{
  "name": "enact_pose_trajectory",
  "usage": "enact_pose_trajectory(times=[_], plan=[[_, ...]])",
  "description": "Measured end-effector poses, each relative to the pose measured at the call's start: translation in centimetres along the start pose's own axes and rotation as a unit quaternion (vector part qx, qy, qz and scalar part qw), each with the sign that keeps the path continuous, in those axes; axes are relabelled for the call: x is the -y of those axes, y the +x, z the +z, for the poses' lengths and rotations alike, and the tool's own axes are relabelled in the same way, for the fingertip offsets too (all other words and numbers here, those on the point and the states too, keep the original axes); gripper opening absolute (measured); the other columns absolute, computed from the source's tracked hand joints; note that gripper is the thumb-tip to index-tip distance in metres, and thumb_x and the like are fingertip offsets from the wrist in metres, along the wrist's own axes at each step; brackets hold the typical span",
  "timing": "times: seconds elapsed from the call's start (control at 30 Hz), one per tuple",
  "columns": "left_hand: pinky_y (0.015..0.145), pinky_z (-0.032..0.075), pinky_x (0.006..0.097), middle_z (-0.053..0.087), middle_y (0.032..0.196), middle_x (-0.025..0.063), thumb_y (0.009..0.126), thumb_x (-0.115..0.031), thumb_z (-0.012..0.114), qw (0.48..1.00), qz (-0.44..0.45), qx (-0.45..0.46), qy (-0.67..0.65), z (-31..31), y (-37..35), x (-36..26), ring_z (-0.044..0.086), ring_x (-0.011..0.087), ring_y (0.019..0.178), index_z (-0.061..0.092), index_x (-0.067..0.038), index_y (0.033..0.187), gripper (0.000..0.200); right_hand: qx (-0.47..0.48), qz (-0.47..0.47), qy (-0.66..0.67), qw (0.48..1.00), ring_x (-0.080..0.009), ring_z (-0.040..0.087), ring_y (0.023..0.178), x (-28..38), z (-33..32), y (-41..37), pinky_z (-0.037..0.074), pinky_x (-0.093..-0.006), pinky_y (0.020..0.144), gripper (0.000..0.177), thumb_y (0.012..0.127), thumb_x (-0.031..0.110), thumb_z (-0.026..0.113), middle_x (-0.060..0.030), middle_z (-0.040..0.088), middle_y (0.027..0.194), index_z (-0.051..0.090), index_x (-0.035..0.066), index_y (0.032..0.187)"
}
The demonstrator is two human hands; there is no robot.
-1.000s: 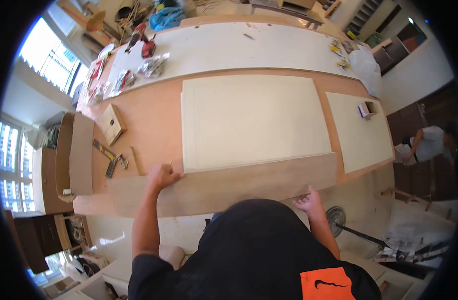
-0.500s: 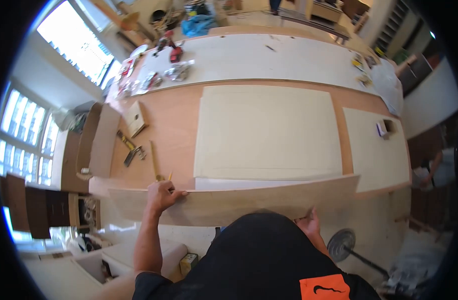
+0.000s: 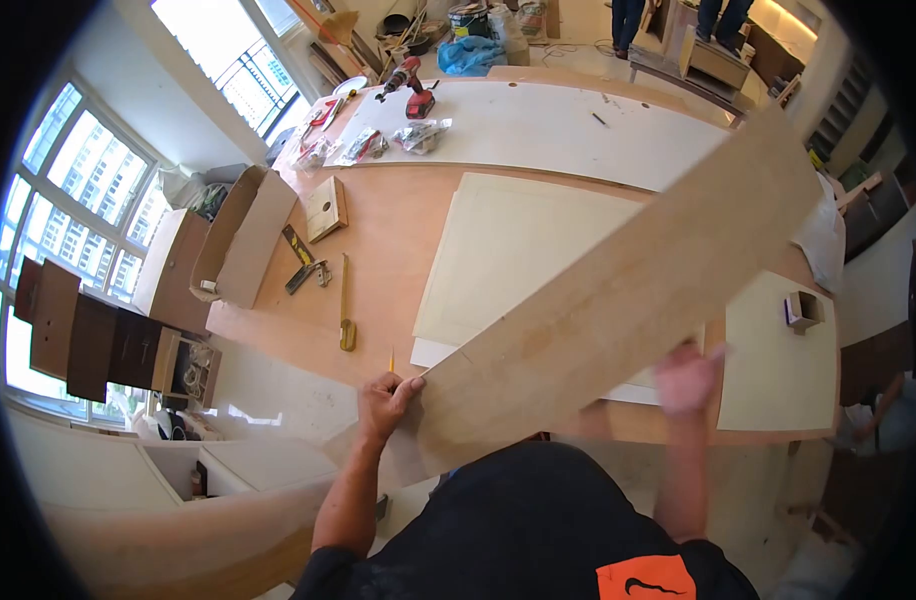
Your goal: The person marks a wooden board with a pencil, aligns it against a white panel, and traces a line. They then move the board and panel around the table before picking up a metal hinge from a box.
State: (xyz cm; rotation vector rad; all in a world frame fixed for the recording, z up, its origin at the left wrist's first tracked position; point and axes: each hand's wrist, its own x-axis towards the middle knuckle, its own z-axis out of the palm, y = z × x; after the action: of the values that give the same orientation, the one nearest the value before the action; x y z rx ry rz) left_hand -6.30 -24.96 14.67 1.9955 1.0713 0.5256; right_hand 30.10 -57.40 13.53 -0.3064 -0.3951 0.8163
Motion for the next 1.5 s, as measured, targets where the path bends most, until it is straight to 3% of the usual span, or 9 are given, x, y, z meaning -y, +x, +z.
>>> enact_pose_trajectory(times=[0.07,0.17,0.37,0.73,0.9,0.97,1.17,1.37,1.5], plan=[[0.049,0.042,0.0333,0.06,0.055,0.0113,0.082,-0.041,0.08,1.0,-0.009,-0.021,-0.01,1.5,-0.8,0.3,0.052,0.0133,0.05,0.066,0.001,0.065,0.047,-0.2,0.082,0.119,0.969,-0.0301,0.041,0.14,-4.9,-0.2,1.3,0.026,-0.0456,0.119,0.079,0.093,0.062,0.054,-0.009,0.044,0.154,0.043,0.005,0.146],[0.049,0.04,0.0334,0.056,0.053,0.0084,0.085,-0.036,0.076,0.999,0.012,-0.047,0.024,3.5,-1.9,0.9,0.047,0.0126,0.049,0.062,0.001,0.063,0.045,-0.213,0.106,0.045,0.97,-0.0312,0.04,0.14,-8.4,3.1,4.0,0.025,-0.0477,0.119,0.078,0.093,0.063,0.054,-0.0086,0.044,0.153,0.042,0.007,0.147],[0.055,0.049,0.0408,0.066,0.067,0.0173,0.084,-0.044,0.074,0.994,-0.027,-0.012,0.11,4.1,-3.6,-0.2,0.064,0.0343,0.059,0.07,-0.003,0.068,0.044,-0.4,0.119,0.008,0.909,-0.0345,0.036,0.142,-10.0,2.2,4.2,0.029,-0.0576,0.115,0.079,0.095,0.076,0.025,-0.0069,0.041,0.155,0.038,0.022,0.151],[0.069,0.056,0.0397,0.072,0.093,0.0219,0.094,-0.013,0.053,0.99,-0.07,-0.093,-0.073,2.9,4.5,2.2,0.071,0.0323,0.079,0.064,-0.003,0.125,0.035,-0.512,0.11,0.026,0.851,-0.0336,0.031,0.146,-8.9,0.2,0.1,0.02,-0.0593,0.118,0.085,0.092,0.08,0.016,-0.0046,0.037,0.158,0.036,0.024,0.153],[0.061,0.055,0.0357,0.07,0.094,0.0214,0.095,-0.008,0.052,0.99,-0.023,-0.099,-0.096,2.2,6.8,0.3,0.067,0.0258,0.064,0.026,-0.004,0.151,0.062,-0.652,0.064,-0.05,0.754,-0.0296,0.032,0.146,-8.9,-3.7,-0.3,0.02,-0.0586,0.118,0.084,0.093,0.078,0.014,-0.0031,0.041,0.157,0.038,0.024,0.153],[0.058,0.055,0.0308,0.068,0.109,0.0217,0.095,-0.004,0.051,0.989,-0.06,-0.07,-0.112,1.3,6.9,-1.8,0.063,0.0183,0.061,0.0,-0.004,0.158,0.082,-0.664,0.059,-0.062,0.743,-0.0281,0.033,0.146,-9.0,-3.3,-0.3,0.02,-0.0575,0.118,0.084,0.093,0.077,0.013,-0.002,0.041,0.156,0.039,0.024,0.153],[0.065,0.052,0.0329,0.062,0.069,0.0139,0.095,-0.005,0.051,0.991,-0.016,-0.109,-0.08,1.1,7.8,1.3,0.063,0.0223,0.062,-0.008,0.001,0.156,0.084,-0.602,0.046,-0.027,0.797,-0.0273,0.037,0.144,-9.3,-4.1,2.1,0.024,-0.0543,0.118,0.079,0.095,0.073,0.013,-0.0006,0.045,0.154,0.039,0.025,0.152],[0.063,0.051,0.0342,0.064,0.074,0.0146,0.095,-0.004,0.052,0.996,-0.048,-0.072,-0.013,-2.5,7.6,-1.9,0.062,0.0233,0.061,-0.004,0.004,0.155,0.082,-0.608,0.059,-0.056,0.79,-0.0267,0.043,0.14,-9.9,-7.2,3.8,0.027,-0.0548,0.117,0.08,0.096,0.073,0.014,-0.0017,0.046,0.152,0.043,0.02,0.149],[0.058,0.049,0.0306,0.066,0.079,0.0118,0.099,-0.007,0.052,0.994,-0.009,-0.041,-0.102,-3.5,8.8,-0.6,0.061,0.0175,0.06,0.027,0.007,0.147,0.056,-0.567,0.072,-0.072,0.817,-0.0295,0.044,0.139,-10.3,-6.9,4.2,0.03,-0.0552,0.115,0.08,0.096,0.074,0.018,-0.0057,0.047,0.152,0.043,0.019,0.149]])
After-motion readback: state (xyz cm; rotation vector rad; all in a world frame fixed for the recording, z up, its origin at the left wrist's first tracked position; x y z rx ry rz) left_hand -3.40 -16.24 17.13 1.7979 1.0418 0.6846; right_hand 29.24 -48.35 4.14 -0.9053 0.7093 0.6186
